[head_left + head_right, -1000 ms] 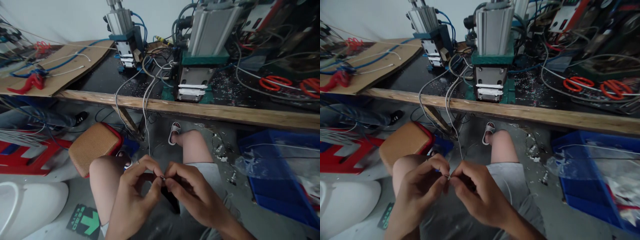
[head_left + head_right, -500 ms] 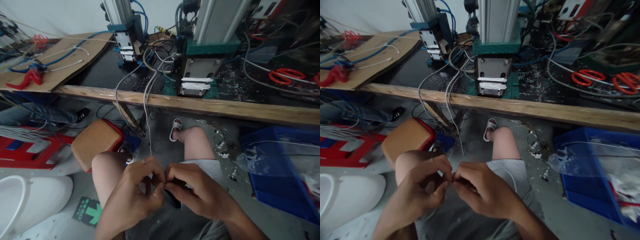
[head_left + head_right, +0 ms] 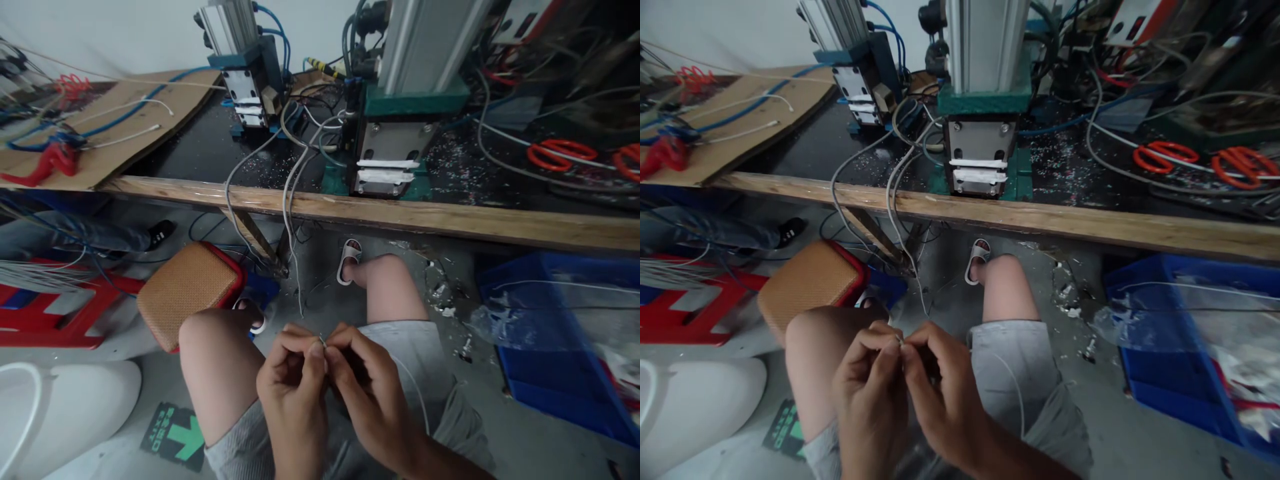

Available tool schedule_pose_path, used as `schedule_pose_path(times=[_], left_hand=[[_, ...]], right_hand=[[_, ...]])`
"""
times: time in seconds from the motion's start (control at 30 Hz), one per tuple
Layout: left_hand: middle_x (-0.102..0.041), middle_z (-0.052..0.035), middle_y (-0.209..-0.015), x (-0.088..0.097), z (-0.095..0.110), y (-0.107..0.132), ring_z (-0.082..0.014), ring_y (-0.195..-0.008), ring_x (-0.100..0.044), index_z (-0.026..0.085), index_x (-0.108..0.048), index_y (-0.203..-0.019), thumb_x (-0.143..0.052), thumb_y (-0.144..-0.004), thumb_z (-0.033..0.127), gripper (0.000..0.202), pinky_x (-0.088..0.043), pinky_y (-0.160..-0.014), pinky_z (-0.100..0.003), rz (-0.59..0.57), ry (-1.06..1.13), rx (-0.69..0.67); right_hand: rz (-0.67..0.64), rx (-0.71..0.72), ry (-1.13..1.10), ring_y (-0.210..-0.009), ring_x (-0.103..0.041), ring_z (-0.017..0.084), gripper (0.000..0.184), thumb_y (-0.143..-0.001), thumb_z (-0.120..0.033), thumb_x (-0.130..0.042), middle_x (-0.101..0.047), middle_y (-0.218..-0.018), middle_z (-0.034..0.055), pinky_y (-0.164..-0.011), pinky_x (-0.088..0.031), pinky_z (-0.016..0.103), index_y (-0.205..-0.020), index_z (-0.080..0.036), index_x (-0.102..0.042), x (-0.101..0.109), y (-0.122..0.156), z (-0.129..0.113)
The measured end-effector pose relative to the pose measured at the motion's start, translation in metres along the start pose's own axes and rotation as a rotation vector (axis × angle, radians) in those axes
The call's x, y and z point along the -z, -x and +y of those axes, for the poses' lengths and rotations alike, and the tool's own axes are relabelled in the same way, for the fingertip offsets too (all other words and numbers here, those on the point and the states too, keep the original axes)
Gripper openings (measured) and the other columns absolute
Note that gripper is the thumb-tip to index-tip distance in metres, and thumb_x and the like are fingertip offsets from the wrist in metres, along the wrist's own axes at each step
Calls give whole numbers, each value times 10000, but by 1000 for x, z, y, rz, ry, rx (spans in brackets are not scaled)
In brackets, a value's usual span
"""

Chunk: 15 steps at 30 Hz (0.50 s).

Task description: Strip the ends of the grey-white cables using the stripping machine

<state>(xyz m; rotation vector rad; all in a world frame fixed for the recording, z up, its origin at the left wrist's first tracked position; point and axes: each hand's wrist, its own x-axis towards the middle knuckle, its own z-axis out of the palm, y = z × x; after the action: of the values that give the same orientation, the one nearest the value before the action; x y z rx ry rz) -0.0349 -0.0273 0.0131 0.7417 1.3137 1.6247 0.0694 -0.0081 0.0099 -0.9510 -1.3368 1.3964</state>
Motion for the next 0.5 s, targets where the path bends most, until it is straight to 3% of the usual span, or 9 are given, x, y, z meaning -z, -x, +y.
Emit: schedule_pose_path(times=[0.13, 0.17, 0.27, 0.33, 0.5], left_hand=[[-528, 19, -679, 10, 12, -14, -89, -627, -488, 182, -604, -688, -696, -863, 205, 199, -410, -561, -156, -239, -196, -26], [-528, 20, -676, 8, 12, -13, -88, -620, -488, 182, -599, -686, -693, -863, 203, 201, -409, -553, -155, -230, -197, -34], [-519, 32, -709, -4, 1, -3, -87, -619, -493, 196, -580, -719, -673, -903, 249, 212, -429, -553, -155, -5, -60, -44], [-520, 33, -741, -11, -10, 5, -88, -650, -506, 202, -583, -742, -673, -916, 268, 207, -455, -587, -160, 80, -9, -29], [-539, 29, -759, -6, -18, 2, -77, -632, -524, 202, -621, -786, -694, -909, 311, 180, -471, -572, -149, -1, -45, 27]], right_hand=[[-226, -130, -50, -558, -410, 75, 296, -1012, -388, -570, -446, -653, -39, -492, -298, 197, -806, -174, -557, 16, -8, -4], [-228, -137, -55, -560, -414, 75, 296, -1011, -394, -575, -443, -652, -40, -495, -301, 194, -814, -174, -565, 16, -8, -4], [-61, -102, -51, -605, -446, 83, 307, -1025, -409, -547, -479, -703, -23, -523, -342, 190, -830, -173, -569, 9, -4, 0], [22, -118, -84, -589, -428, 80, 318, -1026, -421, -540, -482, -709, -23, -508, -340, 188, -827, -173, -554, 3, 0, 4], [14, -225, -217, -492, -328, 55, 338, -1013, -463, -567, -389, -608, -68, -443, -260, 170, -841, -176, -522, -2, -1, 11]])
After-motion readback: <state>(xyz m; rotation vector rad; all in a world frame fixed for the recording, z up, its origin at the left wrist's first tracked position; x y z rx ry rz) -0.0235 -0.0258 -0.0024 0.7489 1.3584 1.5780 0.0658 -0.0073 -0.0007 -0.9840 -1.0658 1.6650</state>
